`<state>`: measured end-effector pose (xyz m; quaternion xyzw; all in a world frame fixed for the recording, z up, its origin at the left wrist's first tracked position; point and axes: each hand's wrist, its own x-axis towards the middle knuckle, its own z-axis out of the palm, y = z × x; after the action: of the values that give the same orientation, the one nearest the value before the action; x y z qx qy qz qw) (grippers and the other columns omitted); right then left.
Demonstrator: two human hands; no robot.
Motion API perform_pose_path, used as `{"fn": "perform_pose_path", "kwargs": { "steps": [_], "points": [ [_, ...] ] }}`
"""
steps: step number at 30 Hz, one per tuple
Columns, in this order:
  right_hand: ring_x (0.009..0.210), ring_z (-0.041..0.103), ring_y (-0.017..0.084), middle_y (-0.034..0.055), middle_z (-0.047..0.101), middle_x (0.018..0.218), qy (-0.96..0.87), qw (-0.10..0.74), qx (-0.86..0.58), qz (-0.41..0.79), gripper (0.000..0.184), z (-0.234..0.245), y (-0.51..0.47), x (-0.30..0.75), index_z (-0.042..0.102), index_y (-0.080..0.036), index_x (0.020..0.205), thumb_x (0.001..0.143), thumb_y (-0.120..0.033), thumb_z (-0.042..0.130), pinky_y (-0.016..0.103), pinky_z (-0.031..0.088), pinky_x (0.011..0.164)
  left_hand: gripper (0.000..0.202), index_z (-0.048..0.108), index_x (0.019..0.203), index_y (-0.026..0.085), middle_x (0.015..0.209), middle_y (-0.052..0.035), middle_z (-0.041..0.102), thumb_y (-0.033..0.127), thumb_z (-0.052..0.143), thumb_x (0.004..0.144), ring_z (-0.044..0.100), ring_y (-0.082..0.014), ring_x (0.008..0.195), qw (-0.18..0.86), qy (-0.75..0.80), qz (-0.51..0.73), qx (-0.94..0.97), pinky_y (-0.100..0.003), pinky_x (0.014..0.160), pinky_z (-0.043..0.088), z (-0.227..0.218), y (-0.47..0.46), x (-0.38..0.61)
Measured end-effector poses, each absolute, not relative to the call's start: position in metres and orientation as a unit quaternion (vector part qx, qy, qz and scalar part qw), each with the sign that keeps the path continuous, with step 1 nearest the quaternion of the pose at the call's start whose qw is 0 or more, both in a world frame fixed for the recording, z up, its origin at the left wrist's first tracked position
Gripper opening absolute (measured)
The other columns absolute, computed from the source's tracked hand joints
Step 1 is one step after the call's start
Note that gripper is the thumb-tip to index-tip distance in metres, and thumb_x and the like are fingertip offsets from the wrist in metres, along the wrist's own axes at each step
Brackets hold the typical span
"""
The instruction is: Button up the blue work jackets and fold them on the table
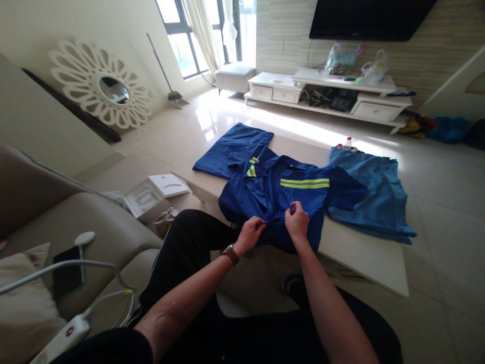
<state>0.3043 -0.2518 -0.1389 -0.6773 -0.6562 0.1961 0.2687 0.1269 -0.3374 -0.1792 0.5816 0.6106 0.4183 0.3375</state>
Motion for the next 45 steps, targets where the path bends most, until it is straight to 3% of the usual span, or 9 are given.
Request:
{"fn": "perform_pose_path", "kwargs": {
  "steps": [3,6,10,15,22,25,29,35,45],
  "points": [
    [0.071,0.059,0.021,0.0013,0.061,0.076,-0.638,0.399,-0.639,0.159,0.025,-0.126,-0.258,0.300,0.062,-0.019,0.111,0.090,-0.025,0.049,0.031,0.042,0.072,0.005,0.069,0.086,0.018,0.085,-0.0014,0.067,0.019,0.066,0.090,0.060,-0.0153,0.079,0.359,0.632,0.418,0.546,-0.029,0.077,0.046,-0.181,-0.341,0.129],
    [0.067,0.056,0.019,0.0010,0.060,0.075,-0.652,0.432,-0.602,0.162,0.023,-0.119,-0.271,0.297,0.064,-0.020,0.103,0.090,-0.027,0.047,0.030,0.042,0.072,0.004,0.068,0.086,0.017,0.083,-0.0010,0.067,0.018,0.066,0.089,0.060,-0.0154,0.078,0.390,0.640,0.395,0.531,-0.029,0.076,0.046,-0.182,-0.344,0.131],
    [0.063,0.055,0.018,-0.0002,0.060,0.071,-0.662,0.403,-0.596,0.211,0.019,-0.120,-0.287,0.301,0.066,-0.021,0.094,0.086,-0.027,0.049,0.030,0.042,0.069,0.005,0.071,0.086,0.016,0.089,-0.0038,0.068,0.014,0.067,0.083,0.062,-0.0172,0.084,0.391,0.661,0.364,0.528,-0.030,0.081,0.048,-0.174,-0.337,0.134],
    [0.063,0.058,0.018,0.0005,0.063,0.071,-0.656,0.392,-0.584,0.275,0.017,-0.121,-0.292,0.307,0.067,-0.020,0.089,0.084,-0.030,0.054,0.030,0.042,0.067,0.025,0.074,0.102,0.016,0.099,-0.0064,0.072,0.037,0.070,0.088,0.063,-0.0185,0.090,0.400,0.597,0.436,0.542,-0.031,0.084,0.048,-0.156,-0.305,0.145],
    [0.069,0.058,0.020,0.0014,0.064,0.072,-0.671,0.272,-0.655,0.217,0.012,-0.115,-0.294,0.313,0.069,-0.023,0.080,0.082,-0.023,0.058,0.031,0.039,0.066,0.032,0.071,0.076,0.014,0.067,0.0002,0.062,0.046,0.072,0.080,0.050,-0.0126,0.064,0.506,0.571,0.445,0.469,-0.026,0.063,0.037,-0.158,-0.277,0.161],
    [0.090,0.061,0.024,0.0070,0.070,0.098,-0.717,0.200,-0.653,0.144,0.023,-0.112,-0.293,0.317,0.073,-0.023,0.097,0.083,-0.015,0.057,0.032,0.042,0.071,0.035,0.070,0.074,0.014,0.066,0.0007,0.061,0.048,0.069,0.083,0.048,-0.0122,0.064,0.479,0.565,0.446,0.502,-0.026,0.062,0.036,-0.163,-0.288,0.164],
    [0.120,0.052,0.028,0.0094,0.058,0.144,-0.841,0.170,-0.505,0.093,0.048,-0.111,-0.289,0.320,0.068,-0.024,0.126,0.085,-0.004,0.053,0.037,0.045,0.090,0.034,0.073,0.077,0.014,0.071,-0.0010,0.066,0.047,0.068,0.086,0.052,-0.0133,0.068,0.466,0.537,0.421,0.563,-0.027,0.066,0.039,-0.168,-0.306,0.161],
    [0.105,0.053,0.026,0.0081,0.070,0.103,-0.864,0.092,-0.478,0.129,0.019,-0.116,-0.285,0.321,0.068,-0.022,0.091,0.092,-0.009,0.054,0.036,0.044,0.086,0.022,0.072,0.085,0.014,0.076,-0.0046,0.071,0.035,0.065,0.089,0.065,-0.0154,0.071,0.564,0.567,0.419,0.430,-0.027,0.069,0.050,-0.185,-0.307,0.146],
    [0.092,0.060,0.021,0.0052,0.068,0.094,-0.867,0.046,-0.473,0.150,0.018,-0.117,-0.285,0.315,0.062,-0.022,0.097,0.092,-0.008,0.052,0.030,0.039,0.077,0.028,0.060,0.091,0.016,0.075,-0.0018,0.066,0.025,0.083,0.076,0.065,-0.0143,0.066,0.487,0.697,0.435,0.298,-0.026,0.063,0.052,-0.218,-0.267,0.138]
  ]
}}
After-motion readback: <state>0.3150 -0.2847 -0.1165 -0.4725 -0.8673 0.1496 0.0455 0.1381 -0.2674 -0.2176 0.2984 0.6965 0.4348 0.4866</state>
